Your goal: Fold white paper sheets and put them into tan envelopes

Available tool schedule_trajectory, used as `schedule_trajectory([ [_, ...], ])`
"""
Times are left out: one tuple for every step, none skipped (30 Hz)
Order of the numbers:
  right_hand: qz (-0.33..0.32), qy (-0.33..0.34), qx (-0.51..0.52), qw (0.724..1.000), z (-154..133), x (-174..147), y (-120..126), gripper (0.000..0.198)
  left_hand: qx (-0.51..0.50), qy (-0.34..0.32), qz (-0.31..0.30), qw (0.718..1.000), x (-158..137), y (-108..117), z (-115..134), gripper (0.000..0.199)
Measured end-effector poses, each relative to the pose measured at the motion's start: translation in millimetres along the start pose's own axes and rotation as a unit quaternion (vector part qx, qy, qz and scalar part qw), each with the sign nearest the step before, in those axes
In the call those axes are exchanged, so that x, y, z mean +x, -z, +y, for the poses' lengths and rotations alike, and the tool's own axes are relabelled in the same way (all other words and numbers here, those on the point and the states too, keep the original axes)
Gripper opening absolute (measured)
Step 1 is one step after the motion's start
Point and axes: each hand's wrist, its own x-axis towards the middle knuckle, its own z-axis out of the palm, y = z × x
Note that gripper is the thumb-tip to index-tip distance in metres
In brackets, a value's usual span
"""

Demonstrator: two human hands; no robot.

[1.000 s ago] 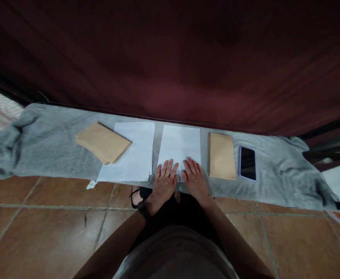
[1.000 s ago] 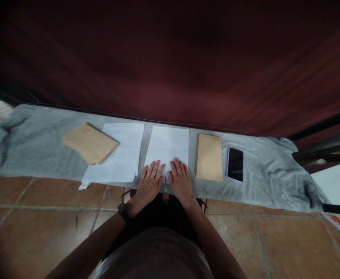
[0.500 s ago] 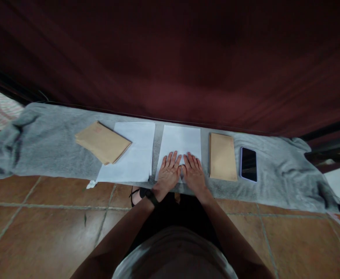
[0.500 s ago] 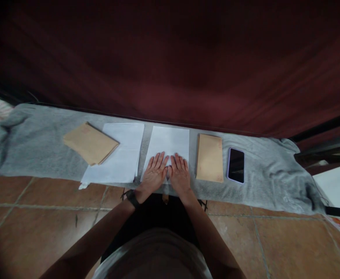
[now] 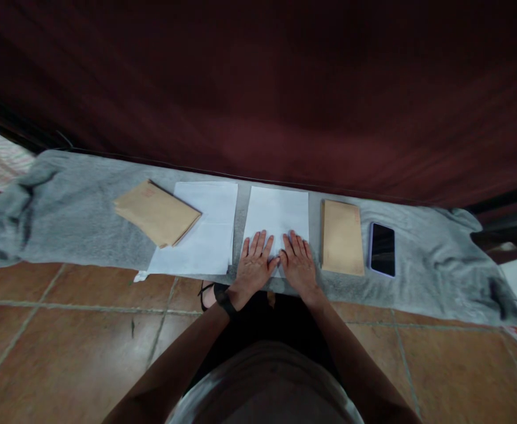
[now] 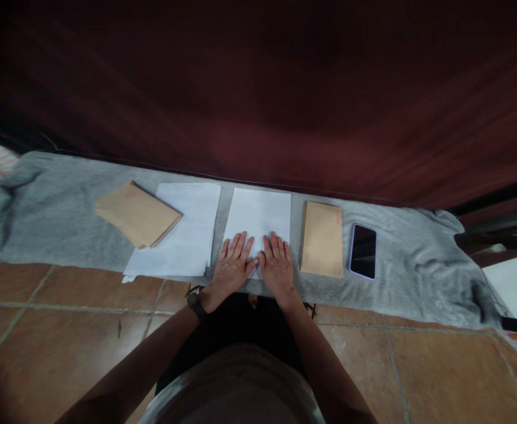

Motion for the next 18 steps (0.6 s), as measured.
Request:
schedule_trajectory([
  [0.0, 0.0, -0.001, 1.0, 0, 0, 0, 0.052, 0.0, 0.001, 0.001, 1.0, -1, 0, 0, 0.062],
  [0.0, 0.0, -0.001, 1.0, 0, 0, 0, 0.052, 0.001, 0.003, 0.002, 1.0, -1, 0, -1, 0.061],
  [-0.001, 0.0, -0.002, 1.0, 1, -1, 0, 0.052, 0.001, 0.005, 0.003, 1.0, -2, 1, -1, 0.06],
  [-0.002, 0.0, -0.002, 1.0, 2, -1, 0, 0.053, 0.002, 0.005, 0.005, 1.0, -3, 1, -2, 0.06],
  [-0.002, 0.002, -0.002, 1.0, 3, -1, 0, 0.053, 0.003, 0.004, 0.007, 1.0, -4, 1, -4, 0.059],
  [-0.003, 0.003, -0.001, 1.0, 4, -2, 0, 0.053, 0.004, 0.003, 0.01, 1.0, -6, 1, -5, 0.059],
  [-0.003, 0.003, -0.001, 1.0, 5, -2, 0, 0.053, 0.006, 0.003, 0.011, 1.0, -7, 1, -6, 0.058],
  [-0.002, 0.002, -0.001, 1.0, 6, -2, 1, 0.053, 0.007, 0.004, 0.011, 1.0, -9, 2, -7, 0.058],
  [-0.001, -0.001, 0.0, 1.0, 5, -3, 2, 0.052, 0.009, 0.007, 0.012, 1.0, -11, 2, -8, 0.057],
  [0.0, -0.006, 0.0, 1.0, 4, -3, 3, 0.052, 0.01, 0.013, 0.012, 1.0, -12, 3, -7, 0.057],
  [0.002, -0.012, 0.002, 1.0, 2, -3, 4, 0.053, 0.011, 0.018, 0.011, 1.0, -14, 3, -6, 0.056],
  [0.002, -0.015, 0.004, 1.0, -2, -4, 5, 0.053, 0.011, 0.02, 0.009, 1.0, -15, 3, -3, 0.056],
  [0.0, -0.012, 0.009, 1.0, -6, -5, 6, 0.053, 0.009, 0.02, 0.006, 1.0, -16, 3, -1, 0.056],
  [-0.005, -0.005, 0.014, 1.0, -10, -7, 6, 0.053, 0.007, 0.019, 0.002, 1.0, -17, 3, 2, 0.056],
  [-0.01, 0.005, 0.019, 1.0, -14, -8, 6, 0.052, 0.005, 0.016, -0.004, 1.0, -18, 3, 5, 0.057],
  [-0.016, 0.014, 0.022, 1.0, -18, -11, 5, 0.051, 0.001, 0.013, -0.009, 1.0, -19, 3, 7, 0.057],
  [-0.018, 0.019, 0.024, 0.999, -20, -13, 5, 0.051, -0.002, 0.011, -0.012, 1.0, -20, 2, 8, 0.058],
  [-0.017, 0.019, 0.023, 0.999, -22, -16, 4, 0.05, -0.004, 0.009, -0.014, 1.0, -20, 2, 9, 0.058],
])
